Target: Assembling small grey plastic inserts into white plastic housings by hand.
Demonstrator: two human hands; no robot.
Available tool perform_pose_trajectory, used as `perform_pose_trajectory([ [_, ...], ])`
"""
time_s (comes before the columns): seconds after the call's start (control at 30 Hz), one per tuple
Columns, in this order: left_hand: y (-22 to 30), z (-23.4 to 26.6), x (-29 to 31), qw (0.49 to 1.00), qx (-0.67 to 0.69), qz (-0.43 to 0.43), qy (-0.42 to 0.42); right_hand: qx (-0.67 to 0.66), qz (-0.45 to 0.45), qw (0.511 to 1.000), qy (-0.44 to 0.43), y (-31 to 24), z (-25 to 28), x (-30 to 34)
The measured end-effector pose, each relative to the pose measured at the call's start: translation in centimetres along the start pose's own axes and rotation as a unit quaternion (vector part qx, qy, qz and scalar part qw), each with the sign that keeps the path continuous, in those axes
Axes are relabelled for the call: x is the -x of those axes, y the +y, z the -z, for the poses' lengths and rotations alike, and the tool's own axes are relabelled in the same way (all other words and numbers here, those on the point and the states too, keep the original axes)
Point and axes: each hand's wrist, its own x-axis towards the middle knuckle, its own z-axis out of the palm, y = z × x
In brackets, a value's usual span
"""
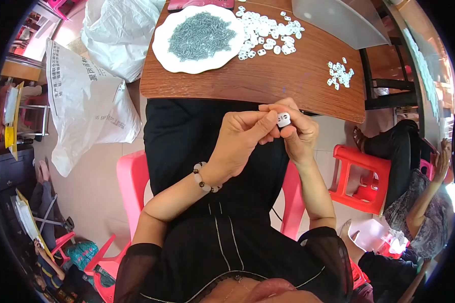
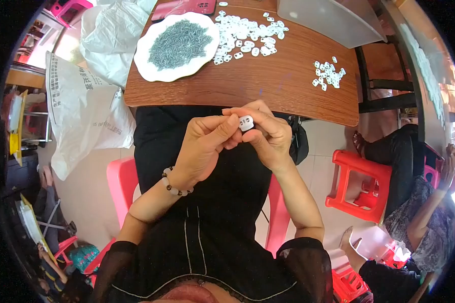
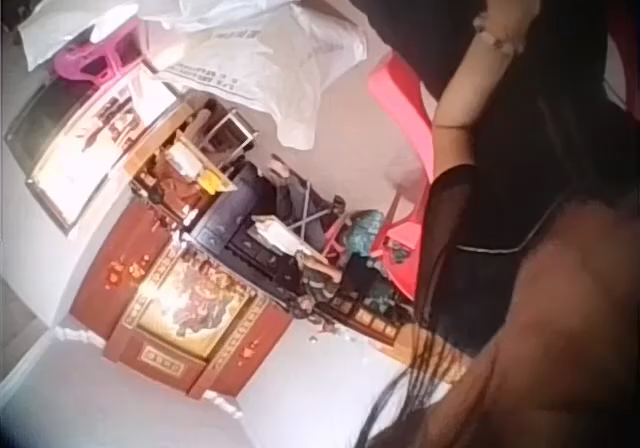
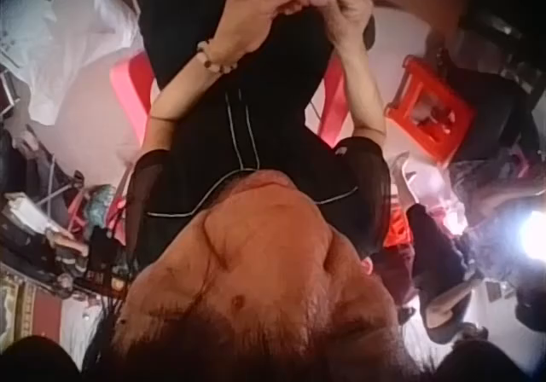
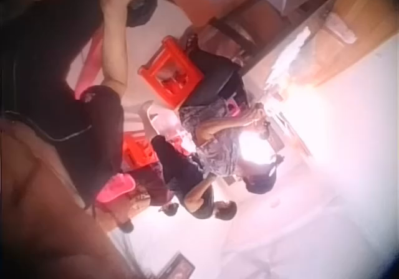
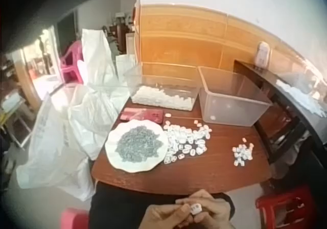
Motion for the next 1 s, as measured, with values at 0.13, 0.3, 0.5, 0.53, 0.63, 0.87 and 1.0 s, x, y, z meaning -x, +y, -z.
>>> perform_pose_trajectory([
  [0.13, -0.2, -0.1, -0.7, 0.999, -0.034, -0.020, 0.005, -0.075, -0.024, 0.996, 0.036, -0.1, -0.3, -0.4],
  [0.3, -0.6, -0.2, -1.2, 0.997, -0.044, -0.065, 0.001, -0.099, -0.040, 0.992, 0.060, -0.5, -0.5, -0.7],
  [0.5, -0.7, 0.1, -1.2, 0.996, -0.063, -0.067, 0.016, -0.033, -0.005, 0.997, 0.075, 0.5, -0.5, -0.8],
  [0.53, -0.6, 0.2, -1.2, 0.996, -0.064, -0.065, 0.013, -0.032, 0.001, 0.996, 0.082, 0.5, -0.6, -0.9],
  [0.63, -0.7, 0.3, -1.3, 0.996, -0.057, -0.062, 0.008, -0.026, -0.002, 0.996, 0.086, 0.7, -0.6, -0.8],
  [0.87, -0.5, 0.8, -1.9, 1.000, -0.009, 0.010, 0.010, 0.022, -0.045, 0.994, 0.095, -1.3, 0.1, -2.1],
  [1.0, 0.1, 2.4, -1.8, 1.000, -0.014, -0.005, 0.022, 0.346, -0.006, 0.925, 0.155, -5.9, 6.0, -8.7],
])
